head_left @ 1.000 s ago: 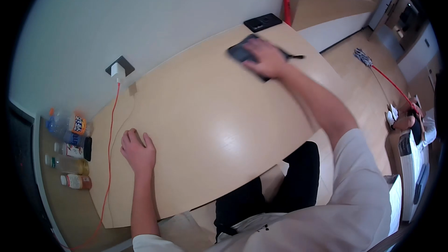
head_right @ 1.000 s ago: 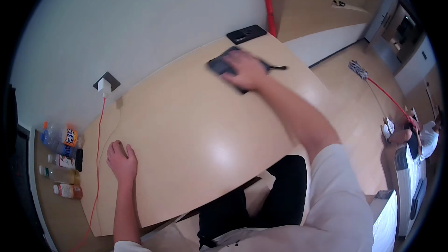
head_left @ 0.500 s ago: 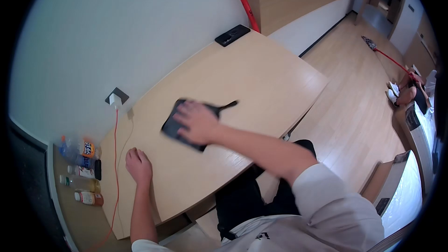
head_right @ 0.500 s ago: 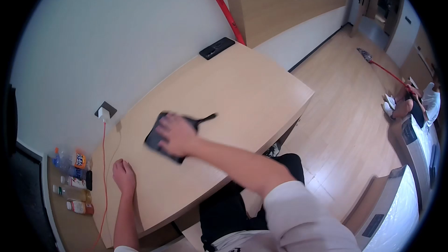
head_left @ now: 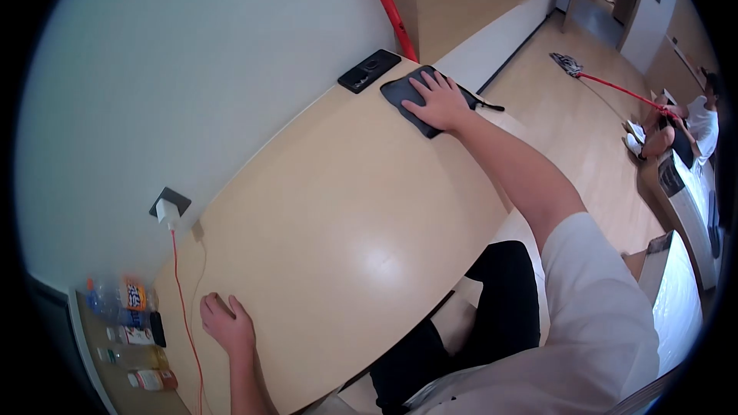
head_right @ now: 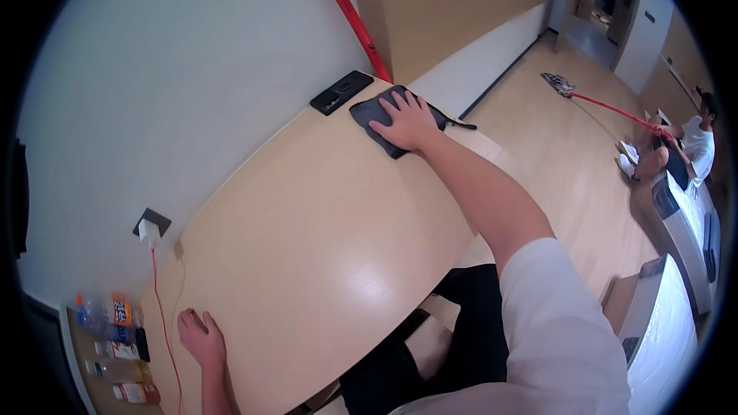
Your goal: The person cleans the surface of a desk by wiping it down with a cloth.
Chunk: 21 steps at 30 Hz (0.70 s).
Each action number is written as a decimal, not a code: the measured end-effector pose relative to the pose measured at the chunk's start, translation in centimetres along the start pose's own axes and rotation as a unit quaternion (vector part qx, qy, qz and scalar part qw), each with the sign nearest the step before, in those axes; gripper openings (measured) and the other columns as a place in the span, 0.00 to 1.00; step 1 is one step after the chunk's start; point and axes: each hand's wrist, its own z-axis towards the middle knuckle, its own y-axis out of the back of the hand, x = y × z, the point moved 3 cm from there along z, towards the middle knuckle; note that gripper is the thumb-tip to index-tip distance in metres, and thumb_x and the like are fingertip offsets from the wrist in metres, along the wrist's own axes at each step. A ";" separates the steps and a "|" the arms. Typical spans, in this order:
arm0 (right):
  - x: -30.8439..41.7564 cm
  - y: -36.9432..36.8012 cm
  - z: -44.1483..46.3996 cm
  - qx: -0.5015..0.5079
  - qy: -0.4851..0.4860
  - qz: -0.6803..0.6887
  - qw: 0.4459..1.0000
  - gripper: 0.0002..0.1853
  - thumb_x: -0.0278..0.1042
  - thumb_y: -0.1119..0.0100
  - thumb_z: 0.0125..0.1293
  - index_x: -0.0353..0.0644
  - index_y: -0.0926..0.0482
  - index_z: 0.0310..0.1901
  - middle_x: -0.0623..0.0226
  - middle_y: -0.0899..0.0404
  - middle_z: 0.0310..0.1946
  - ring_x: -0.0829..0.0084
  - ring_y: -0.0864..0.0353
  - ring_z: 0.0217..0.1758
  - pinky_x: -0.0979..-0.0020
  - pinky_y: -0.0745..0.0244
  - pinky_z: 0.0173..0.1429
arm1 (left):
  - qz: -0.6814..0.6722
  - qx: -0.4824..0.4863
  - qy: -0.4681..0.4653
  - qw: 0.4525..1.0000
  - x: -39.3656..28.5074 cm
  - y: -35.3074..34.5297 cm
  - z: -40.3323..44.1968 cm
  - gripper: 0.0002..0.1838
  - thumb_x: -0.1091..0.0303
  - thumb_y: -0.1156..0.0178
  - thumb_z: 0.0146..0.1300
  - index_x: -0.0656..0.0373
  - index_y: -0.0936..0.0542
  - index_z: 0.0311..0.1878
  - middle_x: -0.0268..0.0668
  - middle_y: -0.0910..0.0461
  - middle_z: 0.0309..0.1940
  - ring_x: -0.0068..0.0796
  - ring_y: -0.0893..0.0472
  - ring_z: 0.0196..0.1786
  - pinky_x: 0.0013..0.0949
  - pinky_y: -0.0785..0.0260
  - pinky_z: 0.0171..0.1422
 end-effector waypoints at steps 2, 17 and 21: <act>0.3 -0.3 1.7 0.002 0.004 -0.001 1.000 0.46 0.77 0.61 0.75 0.55 0.40 0.85 0.58 0.51 0.88 0.53 0.58 0.91 0.51 0.65 0.91 | 0.018 0.005 0.004 1.000 0.1 0.0 -0.1 0.22 0.61 0.38 0.73 0.63 0.27 0.64 0.50 0.27 0.66 0.54 0.29 0.71 0.57 0.41 0.75; 1.8 -0.6 -1.7 0.007 0.064 0.020 0.998 0.58 0.89 0.61 0.66 0.51 0.42 0.85 0.53 0.50 0.88 0.47 0.59 0.91 0.47 0.68 0.90 | 0.045 -0.028 0.001 0.999 1.5 -1.3 0.2 0.23 0.59 0.40 0.74 0.63 0.27 0.64 0.49 0.25 0.65 0.56 0.27 0.69 0.59 0.36 0.69; 2.5 -0.4 -7.3 0.004 0.090 0.025 0.996 0.59 0.90 0.62 0.66 0.49 0.42 0.85 0.51 0.50 0.87 0.46 0.59 0.91 0.45 0.70 0.90 | 0.044 -0.018 -0.018 0.999 0.4 0.5 0.1 0.23 0.56 0.42 0.75 0.66 0.24 0.62 0.54 0.22 0.60 0.60 0.23 0.63 0.60 0.31 0.66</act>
